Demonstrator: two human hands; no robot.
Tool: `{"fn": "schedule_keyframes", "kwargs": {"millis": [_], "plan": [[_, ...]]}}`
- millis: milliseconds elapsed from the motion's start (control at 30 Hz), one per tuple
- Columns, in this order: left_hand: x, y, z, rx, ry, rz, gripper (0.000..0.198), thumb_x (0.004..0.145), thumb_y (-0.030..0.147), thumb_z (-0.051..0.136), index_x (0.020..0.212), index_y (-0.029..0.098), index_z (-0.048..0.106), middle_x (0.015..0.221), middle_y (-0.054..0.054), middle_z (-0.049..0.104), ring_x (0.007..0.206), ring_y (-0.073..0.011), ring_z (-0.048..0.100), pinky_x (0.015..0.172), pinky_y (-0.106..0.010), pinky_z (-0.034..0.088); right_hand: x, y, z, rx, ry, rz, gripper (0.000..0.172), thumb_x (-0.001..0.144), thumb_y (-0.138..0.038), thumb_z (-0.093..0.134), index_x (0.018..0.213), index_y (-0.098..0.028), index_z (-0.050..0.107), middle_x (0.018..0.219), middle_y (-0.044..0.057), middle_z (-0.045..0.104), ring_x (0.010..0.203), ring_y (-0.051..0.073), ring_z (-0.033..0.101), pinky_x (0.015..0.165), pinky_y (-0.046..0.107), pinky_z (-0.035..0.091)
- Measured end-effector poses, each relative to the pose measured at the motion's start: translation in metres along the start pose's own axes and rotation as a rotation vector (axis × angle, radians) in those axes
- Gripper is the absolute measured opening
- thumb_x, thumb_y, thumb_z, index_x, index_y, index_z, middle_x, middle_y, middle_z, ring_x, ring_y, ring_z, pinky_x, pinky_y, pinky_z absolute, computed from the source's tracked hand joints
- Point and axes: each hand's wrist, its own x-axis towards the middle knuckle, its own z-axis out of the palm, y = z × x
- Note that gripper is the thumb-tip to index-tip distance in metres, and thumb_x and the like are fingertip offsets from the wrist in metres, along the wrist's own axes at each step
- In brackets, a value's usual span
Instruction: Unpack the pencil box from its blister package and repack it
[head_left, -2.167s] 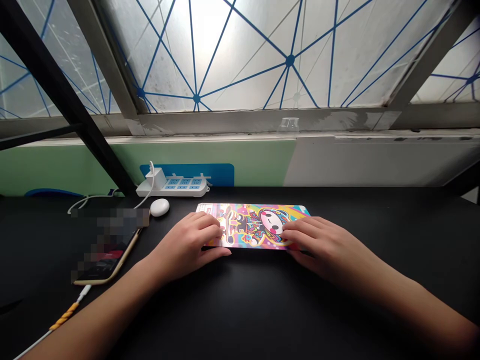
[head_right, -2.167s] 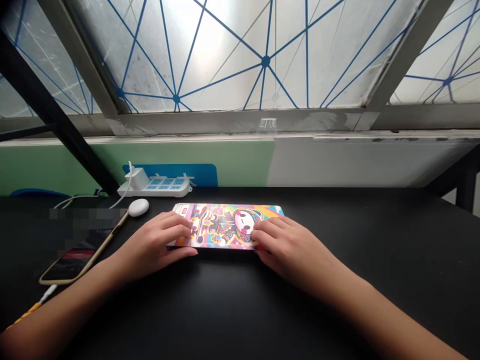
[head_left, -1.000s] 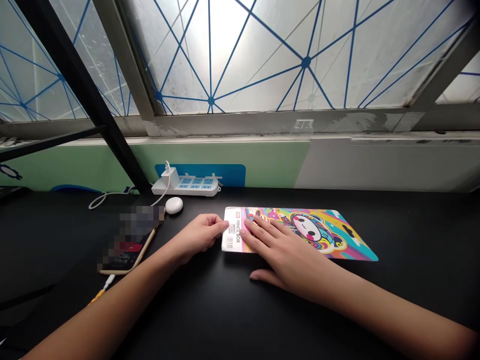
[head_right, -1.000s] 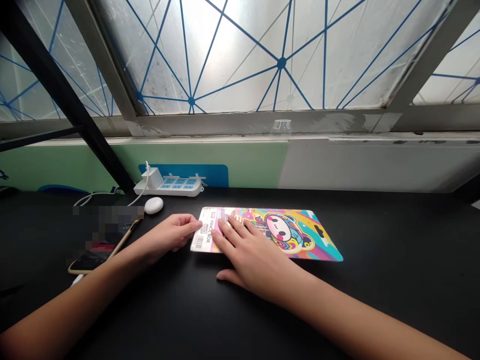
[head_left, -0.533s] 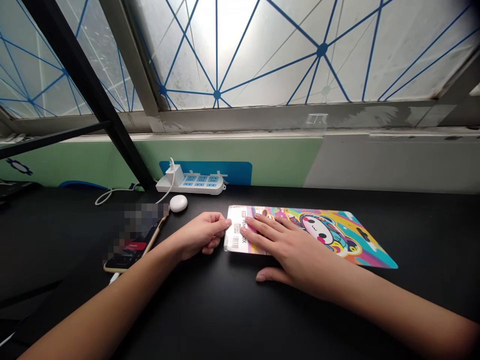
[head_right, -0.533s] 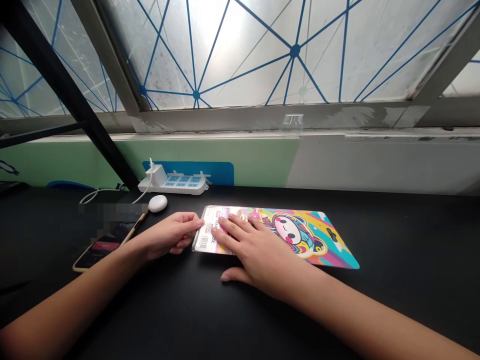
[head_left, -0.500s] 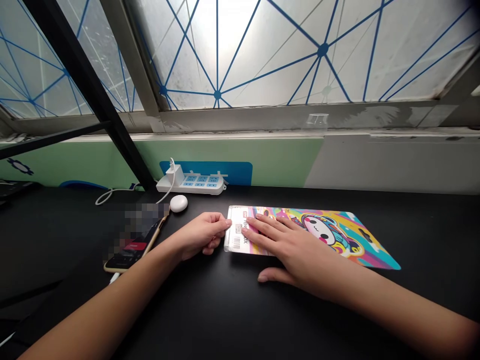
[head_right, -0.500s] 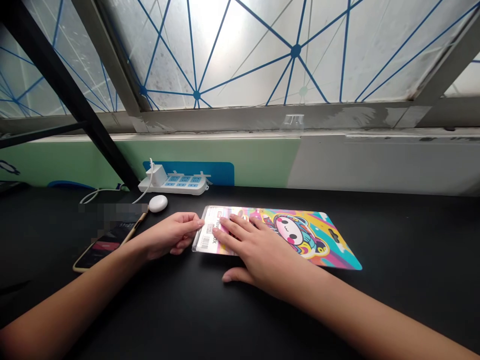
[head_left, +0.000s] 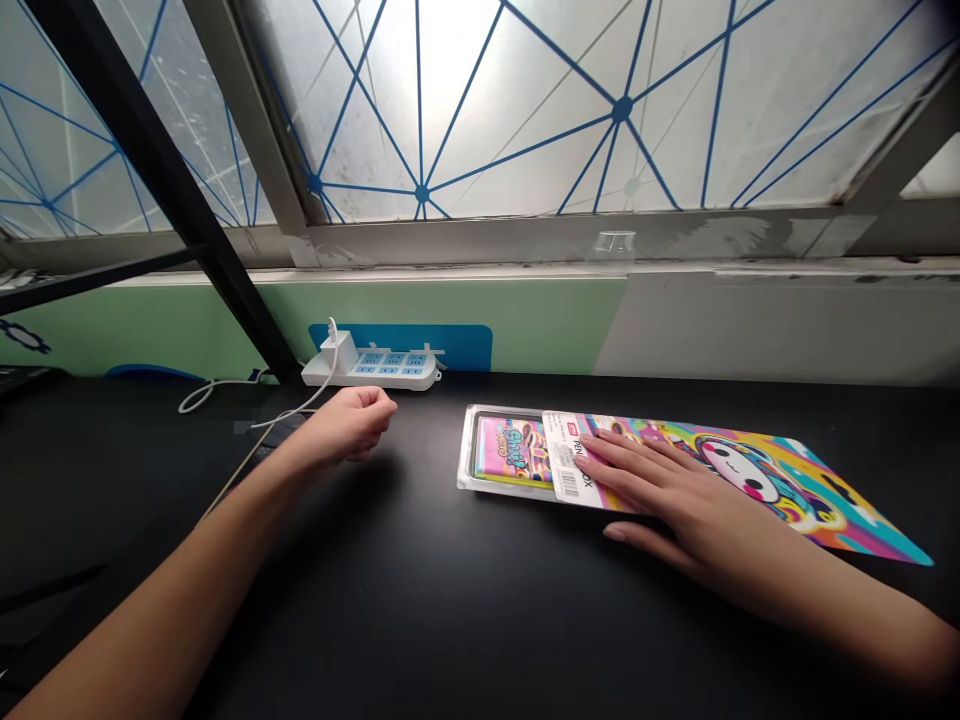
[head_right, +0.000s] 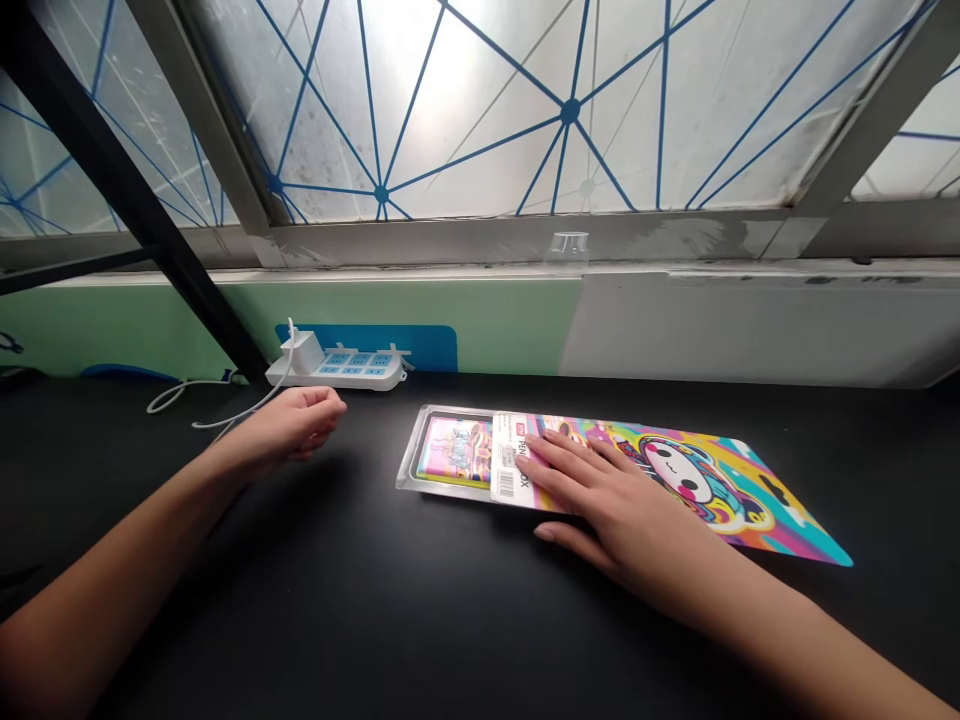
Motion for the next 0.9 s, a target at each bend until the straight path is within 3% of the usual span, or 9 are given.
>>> {"fn": "schedule_keyframes", "kwargs": {"millis": [100,200,300,367,567,733,900], "plan": [[-0.002,0.001,0.006,0.045,-0.016,-0.008,0.041,0.083,0.054,0.068,0.072,0.02,0.048,0.057,0.008,0.043,0.042,-0.0044,0.035,0.037,-0.015,0.025,0.005,-0.001,0.0,-0.006,0.022,0.003,0.061,0.101,-0.044,0.052,0.158,-0.035,0.032,0.158,0.005,0.045,0.145,0.032,0.042,0.114,0.061,0.038],[-0.005,-0.005,0.032,0.08,-0.079,-0.008,0.046,0.083,0.065,0.064,0.079,0.019,0.057,0.056,0.007,0.047,0.04,-0.0071,0.038,0.035,-0.018,0.031,0.015,-0.01,0.001,-0.007,0.044,-0.011,0.059,0.101,-0.043,0.051,0.157,-0.032,0.036,0.157,0.007,0.046,0.144,0.033,0.043,0.113,0.061,0.039],[-0.006,-0.009,0.051,0.091,-0.092,0.008,0.05,0.08,0.069,0.064,0.073,0.021,0.051,0.054,0.007,0.046,0.04,-0.0076,0.038,0.036,-0.019,0.032,0.023,-0.022,0.003,-0.02,0.058,-0.008,0.057,0.101,-0.041,0.052,0.155,-0.03,0.04,0.157,0.009,0.046,0.144,0.034,0.043,0.112,0.061,0.04],[-0.005,-0.01,0.051,0.092,-0.099,0.008,0.053,0.078,0.069,0.065,0.069,0.022,0.045,0.051,0.008,0.043,0.04,-0.007,0.036,0.037,-0.018,0.029,0.027,-0.029,0.004,-0.022,0.054,-0.002,0.056,0.1,-0.038,0.054,0.154,-0.028,0.043,0.157,0.011,0.047,0.144,0.035,0.043,0.111,0.061,0.041],[-0.002,-0.01,0.027,0.148,-0.172,0.005,0.051,0.075,0.068,0.068,0.07,0.022,0.044,0.053,0.008,0.042,0.043,-0.0079,0.035,0.04,-0.019,0.031,0.027,-0.038,-0.003,0.036,-0.014,0.009,0.062,0.098,-0.039,0.058,0.156,-0.028,0.038,0.161,0.01,0.041,0.147,0.033,0.037,0.114,0.059,0.04],[-0.003,-0.004,0.0,0.371,-0.047,0.028,0.042,0.074,0.057,0.072,0.067,0.021,0.052,0.053,0.004,0.048,0.045,-0.0113,0.04,0.041,-0.022,0.029,0.02,-0.031,-0.008,0.072,-0.074,0.022,0.051,0.101,-0.036,0.051,0.152,-0.031,0.046,0.159,0.007,0.044,0.146,0.032,0.04,0.114,0.06,0.04],[-0.007,0.005,-0.029,0.586,0.063,0.066,0.038,0.07,0.047,0.076,0.058,0.02,0.054,0.055,0.002,0.05,0.052,-0.0133,0.041,0.047,-0.024,0.025,0.014,-0.021,-0.004,0.077,-0.047,0.012,0.049,0.103,-0.027,0.045,0.151,-0.035,0.046,0.158,0.005,0.046,0.143,0.029,0.045,0.112,0.058,0.043]]}}
